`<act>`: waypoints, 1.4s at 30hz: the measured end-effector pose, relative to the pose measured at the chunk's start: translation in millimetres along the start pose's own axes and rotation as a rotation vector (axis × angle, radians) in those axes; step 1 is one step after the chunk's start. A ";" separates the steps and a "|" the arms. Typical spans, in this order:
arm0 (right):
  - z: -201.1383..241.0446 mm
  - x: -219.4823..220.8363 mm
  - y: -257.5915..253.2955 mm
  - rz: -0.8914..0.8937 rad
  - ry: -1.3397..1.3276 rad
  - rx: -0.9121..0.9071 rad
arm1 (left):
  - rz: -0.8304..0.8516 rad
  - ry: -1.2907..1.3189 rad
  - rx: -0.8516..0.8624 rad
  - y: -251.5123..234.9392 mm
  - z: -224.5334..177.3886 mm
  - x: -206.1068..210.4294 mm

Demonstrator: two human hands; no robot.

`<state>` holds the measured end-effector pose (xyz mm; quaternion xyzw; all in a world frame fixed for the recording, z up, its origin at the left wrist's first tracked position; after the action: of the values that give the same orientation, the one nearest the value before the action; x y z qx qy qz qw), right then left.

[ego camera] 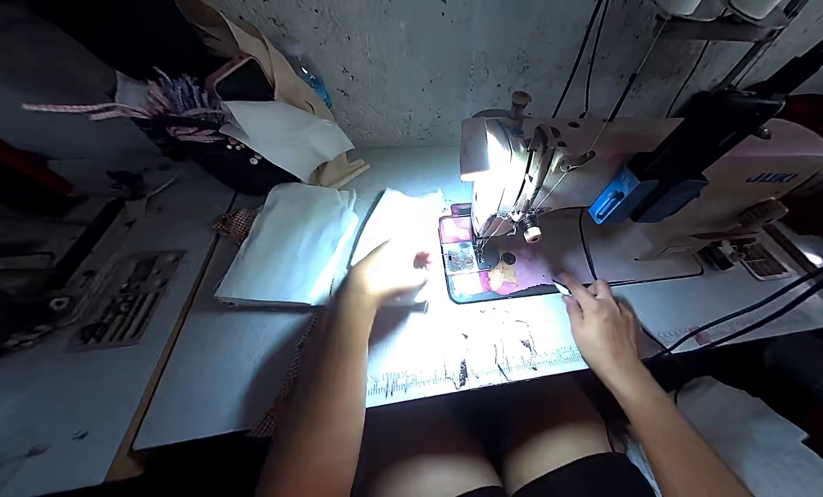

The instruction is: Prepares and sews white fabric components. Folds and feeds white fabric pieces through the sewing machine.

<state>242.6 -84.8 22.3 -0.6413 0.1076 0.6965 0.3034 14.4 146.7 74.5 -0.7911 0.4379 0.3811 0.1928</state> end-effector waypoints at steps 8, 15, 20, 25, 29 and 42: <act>-16.1 12.0 2.7 -0.081 -0.136 -0.188 | -0.303 0.120 0.009 119.1 -50.2 132.4; 65.1 14.0 56.3 0.093 -0.462 -0.802 | -0.745 -0.272 0.141 151.7 -62.3 181.5; 56.3 25.8 76.5 0.019 -0.498 -0.882 | -0.615 0.106 0.185 171.5 -76.8 154.4; 35.2 32.8 94.8 -0.099 -0.539 -0.783 | -0.668 -0.230 -0.208 151.0 -64.9 94.6; 33.2 20.2 105.0 -0.077 -0.574 -0.723 | -0.641 -0.181 -0.434 133.9 -41.7 81.5; 30.6 -15.6 41.8 0.028 -0.832 0.067 | -0.453 -0.034 -0.141 111.2 -48.0 131.1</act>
<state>193.7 -105.9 31.9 -0.2934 0.0070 0.8965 0.3320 -15.3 -15.9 7.0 -0.8742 0.2180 0.3710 0.2250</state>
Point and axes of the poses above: each hand's wrist, its own y-axis away from the middle knuckle, its own x-axis out of the palm, z = x × y, the point moved 2 cm from there along -y, towards the middle knuckle, and after that the axes turned 6 degrees about y, right-handed, at the moved point
